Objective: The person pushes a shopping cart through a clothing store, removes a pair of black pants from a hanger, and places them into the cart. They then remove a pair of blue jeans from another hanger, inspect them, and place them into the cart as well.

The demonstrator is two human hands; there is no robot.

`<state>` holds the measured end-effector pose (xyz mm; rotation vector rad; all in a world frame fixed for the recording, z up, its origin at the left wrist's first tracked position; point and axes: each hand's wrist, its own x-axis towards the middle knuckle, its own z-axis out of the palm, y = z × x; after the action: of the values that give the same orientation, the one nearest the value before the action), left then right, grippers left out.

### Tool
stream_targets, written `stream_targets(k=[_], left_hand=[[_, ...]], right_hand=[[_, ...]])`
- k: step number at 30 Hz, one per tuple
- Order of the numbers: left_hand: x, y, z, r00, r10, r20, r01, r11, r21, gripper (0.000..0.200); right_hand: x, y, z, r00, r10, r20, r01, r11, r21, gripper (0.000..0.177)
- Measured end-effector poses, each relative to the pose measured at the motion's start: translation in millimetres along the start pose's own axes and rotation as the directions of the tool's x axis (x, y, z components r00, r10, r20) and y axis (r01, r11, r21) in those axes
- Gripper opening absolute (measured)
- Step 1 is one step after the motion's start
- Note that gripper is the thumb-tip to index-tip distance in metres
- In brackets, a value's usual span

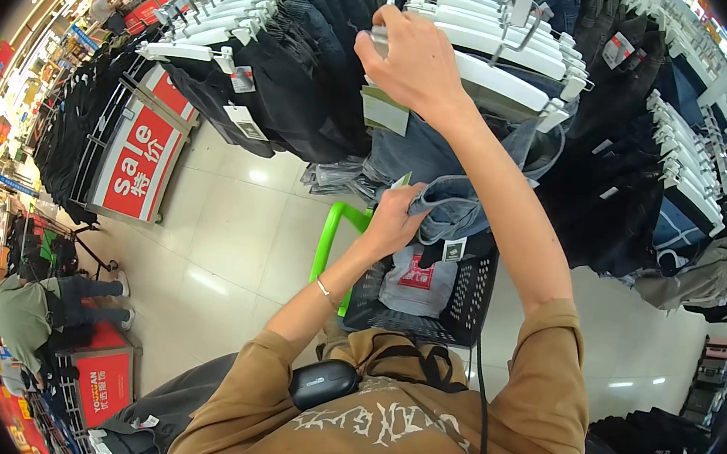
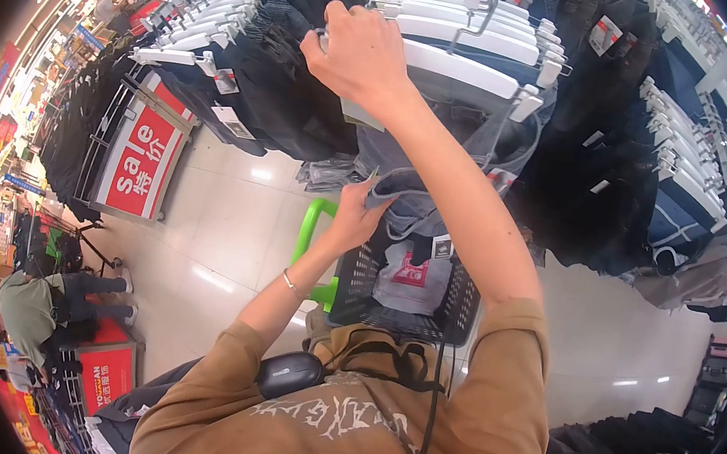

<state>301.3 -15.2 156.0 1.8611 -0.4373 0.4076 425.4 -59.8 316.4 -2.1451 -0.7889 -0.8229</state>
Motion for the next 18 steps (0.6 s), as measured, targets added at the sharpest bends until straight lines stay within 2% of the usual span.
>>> stream_targets(k=[1,3,4,6,7,9,11,13,14,16,17,18], left_hand=[[-5,0,2,1.000,0.002,0.002,-0.002,1.000,-0.009,0.024],[-12,1,4,1.000,-0.004,0.024,0.003,1.000,0.011,0.024],[-14,3,4,1.000,0.019,0.014,-0.020,1.000,0.005,0.026],[-16,10,3,0.999,0.035,0.004,-0.035,0.999,0.008,0.026],[-17,12,3,0.999,0.050,-0.008,-0.050,0.999,0.015,0.027],[-18,16,7,0.999,0.036,0.006,-0.036,0.999,-0.003,0.028],[-16,28,8,0.997,0.082,0.005,-0.081,0.996,-0.030,0.029],[-16,34,9,0.996,0.087,0.035,-0.086,0.996,-0.025,0.030],[-17,36,11,0.994,0.096,0.045,-0.095,0.995,-0.026,0.031],[-18,42,12,0.991,0.118,0.070,-0.117,0.993,-0.012,0.034],[-19,46,11,0.990,0.117,0.075,-0.116,0.993,-0.009,0.034],[-19,52,9,0.988,0.128,0.082,-0.127,0.992,-0.023,0.034]], right_hand=[[-2,2,-4,1.000,0.001,0.002,-0.001,1.000,-0.008,0.028],[-6,7,-18,0.976,-0.091,-0.200,0.084,0.996,-0.043,0.031],[-10,10,-30,0.971,-0.072,-0.230,0.068,0.997,-0.024,0.031],[-22,25,-56,0.976,0.112,-0.187,-0.101,0.993,0.068,0.031],[-28,28,-74,0.946,0.266,-0.185,-0.245,0.961,0.126,0.030],[-44,52,-97,0.843,0.451,-0.293,-0.408,0.892,0.197,0.032],[-61,74,-114,0.729,0.600,-0.329,-0.568,0.799,0.199,0.032],[-74,96,-110,0.660,0.592,-0.462,-0.639,0.766,0.070,0.033],[-81,107,-105,0.658,0.593,-0.464,-0.641,0.764,0.068,0.033],[-86,116,-97,0.691,0.493,-0.529,-0.668,0.715,-0.207,0.036],[-89,120,-96,0.687,0.497,-0.530,-0.672,0.712,-0.203,0.036],[-88,116,-96,0.654,0.611,-0.446,-0.730,0.663,-0.163,0.038]])
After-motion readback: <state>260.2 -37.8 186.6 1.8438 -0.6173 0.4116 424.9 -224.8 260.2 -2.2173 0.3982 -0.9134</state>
